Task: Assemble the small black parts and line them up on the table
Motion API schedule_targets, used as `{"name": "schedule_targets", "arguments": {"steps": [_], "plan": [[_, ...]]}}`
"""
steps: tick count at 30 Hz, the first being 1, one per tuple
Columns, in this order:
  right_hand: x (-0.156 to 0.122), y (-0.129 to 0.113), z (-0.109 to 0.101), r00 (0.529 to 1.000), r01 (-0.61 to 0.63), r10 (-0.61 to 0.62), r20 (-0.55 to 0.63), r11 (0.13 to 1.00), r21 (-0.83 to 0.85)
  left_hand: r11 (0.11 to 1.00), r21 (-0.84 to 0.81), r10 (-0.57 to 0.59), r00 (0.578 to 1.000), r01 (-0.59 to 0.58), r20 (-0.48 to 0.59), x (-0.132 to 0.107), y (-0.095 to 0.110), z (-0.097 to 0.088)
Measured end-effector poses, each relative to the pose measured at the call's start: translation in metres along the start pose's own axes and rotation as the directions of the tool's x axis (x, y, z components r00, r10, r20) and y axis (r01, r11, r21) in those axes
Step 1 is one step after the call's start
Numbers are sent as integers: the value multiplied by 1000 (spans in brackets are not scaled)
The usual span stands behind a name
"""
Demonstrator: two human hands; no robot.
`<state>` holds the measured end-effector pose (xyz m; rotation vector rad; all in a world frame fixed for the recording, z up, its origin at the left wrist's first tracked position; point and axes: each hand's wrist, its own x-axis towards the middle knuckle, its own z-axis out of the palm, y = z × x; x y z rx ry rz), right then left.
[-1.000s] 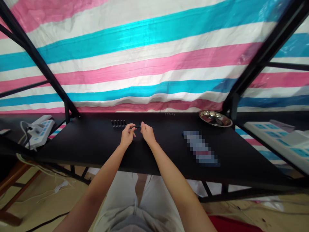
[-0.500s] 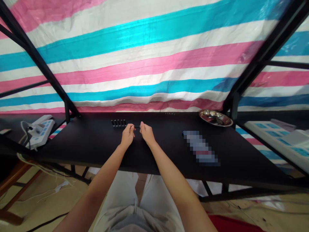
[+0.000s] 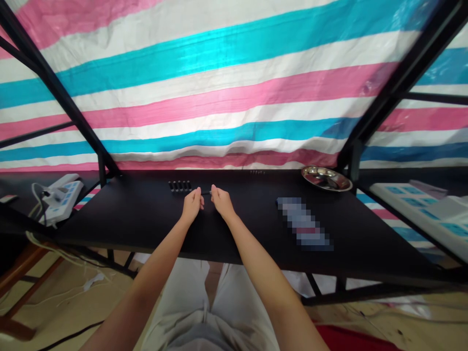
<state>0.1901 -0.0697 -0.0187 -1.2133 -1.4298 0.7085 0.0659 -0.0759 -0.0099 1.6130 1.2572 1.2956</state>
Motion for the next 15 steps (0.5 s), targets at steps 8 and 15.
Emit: {"name": "schedule_targets", "arguments": {"steps": [8,15], "plan": [[-2,-4,-1,1000,13,-12,12,996,-91,956,-189,-214,974,223,69,8,-7,3],[1,3,-1,999,-42,43,-19,998,47,957,-247,-129,985,154,113,9,-9,4]]}}
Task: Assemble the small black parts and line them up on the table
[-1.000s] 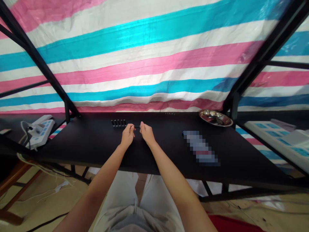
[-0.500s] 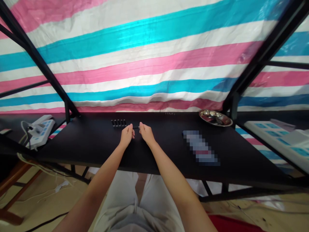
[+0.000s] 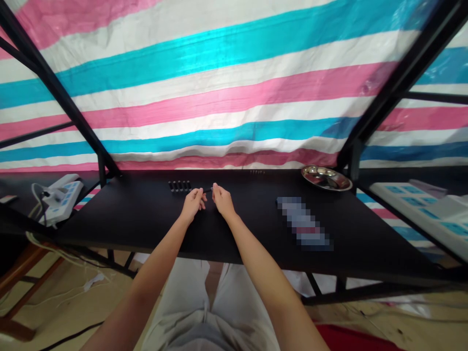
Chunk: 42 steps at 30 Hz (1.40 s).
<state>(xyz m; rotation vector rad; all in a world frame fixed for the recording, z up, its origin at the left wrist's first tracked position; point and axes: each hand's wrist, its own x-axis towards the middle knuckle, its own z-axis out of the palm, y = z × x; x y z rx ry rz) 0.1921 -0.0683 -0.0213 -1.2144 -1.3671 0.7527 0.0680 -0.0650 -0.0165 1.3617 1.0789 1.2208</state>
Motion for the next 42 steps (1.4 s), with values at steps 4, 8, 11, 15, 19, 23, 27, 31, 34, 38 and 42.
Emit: {"name": "schedule_targets", "arguments": {"steps": [4,8,11,15,19,23,27,31,34,38,42], "plan": [[3,3,0,998,-68,68,10,995,68,998,-9,62,997,-62,50,0,0,0],[3,-2,1,994,-107,99,51,977,185,996,-8,89,995,-89,33,0,-1,-1],[2,-4,3,993,-111,97,67,959,260,993,12,113,994,-113,13,0,-2,-1],[3,0,4,996,-92,85,41,964,248,985,85,152,988,-152,6,-2,-2,0],[3,4,5,997,-72,69,19,978,194,975,128,179,983,-181,29,-4,-1,1],[3,4,5,998,-60,58,14,984,170,977,140,156,987,-159,30,-4,0,2],[4,4,5,998,-53,50,24,980,193,985,126,115,993,-116,15,-4,0,2],[3,2,4,997,-60,49,52,974,218,989,114,91,996,-91,2,-3,0,2],[1,-2,4,996,-65,48,70,964,256,990,112,84,996,-83,-5,-3,0,1],[0,-7,4,995,-79,60,74,954,289,992,101,79,997,-77,-20,-3,0,1],[1,-10,2,995,-99,89,48,950,297,996,67,71,995,-66,-66,-3,1,0]]}}
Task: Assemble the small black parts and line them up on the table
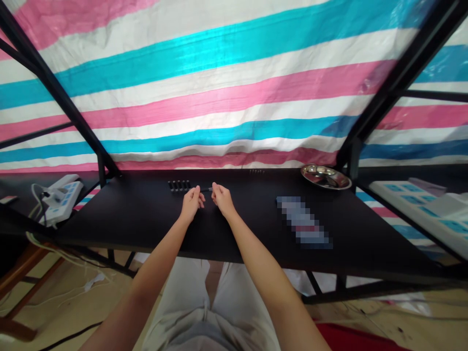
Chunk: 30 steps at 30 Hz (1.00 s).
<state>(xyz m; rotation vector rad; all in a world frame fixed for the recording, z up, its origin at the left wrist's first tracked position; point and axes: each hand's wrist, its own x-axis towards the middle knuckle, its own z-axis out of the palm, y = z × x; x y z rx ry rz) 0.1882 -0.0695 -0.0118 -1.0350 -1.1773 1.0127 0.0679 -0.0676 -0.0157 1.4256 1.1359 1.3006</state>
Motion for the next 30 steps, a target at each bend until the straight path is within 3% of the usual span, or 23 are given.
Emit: {"name": "schedule_targets", "arguments": {"steps": [8,13,18,24,30], "plan": [[6,4,-8,974,-6,10,-226,1000,19,997,-72,8,1000,-9,-21,3,-1,-1],[8,3,-11,948,72,-77,-309,997,-26,998,-62,-29,1000,28,-9,1,2,-1],[8,4,-9,990,93,-103,-101,990,-106,997,-39,-55,994,59,98,0,4,-1],[5,8,-6,993,27,-14,117,994,-107,995,-87,-53,998,55,27,1,4,-2],[3,2,-10,974,32,8,228,985,-169,994,-101,-34,999,33,-10,3,3,-4]]}}
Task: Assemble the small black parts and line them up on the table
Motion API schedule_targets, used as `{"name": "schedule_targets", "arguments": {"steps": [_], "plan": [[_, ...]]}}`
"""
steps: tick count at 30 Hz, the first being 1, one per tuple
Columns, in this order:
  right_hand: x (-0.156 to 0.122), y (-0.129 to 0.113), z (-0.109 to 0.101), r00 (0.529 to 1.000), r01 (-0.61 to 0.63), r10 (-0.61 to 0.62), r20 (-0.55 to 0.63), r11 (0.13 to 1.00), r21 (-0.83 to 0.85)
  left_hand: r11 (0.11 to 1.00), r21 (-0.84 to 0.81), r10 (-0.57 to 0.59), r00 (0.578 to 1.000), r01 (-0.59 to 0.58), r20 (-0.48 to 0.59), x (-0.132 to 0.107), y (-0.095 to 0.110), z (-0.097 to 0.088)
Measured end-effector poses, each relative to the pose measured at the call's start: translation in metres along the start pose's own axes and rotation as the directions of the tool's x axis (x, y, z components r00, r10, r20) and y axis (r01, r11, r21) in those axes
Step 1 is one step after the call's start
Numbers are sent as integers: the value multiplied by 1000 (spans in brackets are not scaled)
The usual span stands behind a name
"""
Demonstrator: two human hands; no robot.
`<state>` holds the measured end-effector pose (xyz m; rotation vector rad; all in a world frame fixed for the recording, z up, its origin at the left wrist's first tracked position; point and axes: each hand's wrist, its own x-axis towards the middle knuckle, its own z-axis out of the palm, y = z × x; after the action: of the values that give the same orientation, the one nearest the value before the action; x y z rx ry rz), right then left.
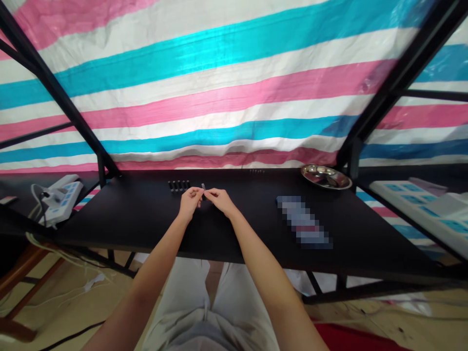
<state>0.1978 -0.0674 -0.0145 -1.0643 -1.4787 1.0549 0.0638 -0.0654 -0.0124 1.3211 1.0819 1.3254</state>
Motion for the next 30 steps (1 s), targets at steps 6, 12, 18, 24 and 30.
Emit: {"name": "schedule_targets", "arguments": {"steps": [6,12,18,24,30], "plan": [[-2,-5,-6,995,-51,49,82,999,17,999,-29,37,999,-36,36,-1,1,0],[-3,-7,-5,991,-66,63,121,998,24,999,-14,44,999,-43,29,-2,2,-1],[-2,-7,-4,990,-74,71,121,997,16,998,-18,64,997,-63,32,-3,3,-1],[0,-2,-4,986,-58,55,155,998,11,999,-40,14,999,-13,31,-3,3,-2],[5,2,-9,987,-44,48,156,999,-27,998,53,32,999,-33,28,-2,-1,-2]]}}
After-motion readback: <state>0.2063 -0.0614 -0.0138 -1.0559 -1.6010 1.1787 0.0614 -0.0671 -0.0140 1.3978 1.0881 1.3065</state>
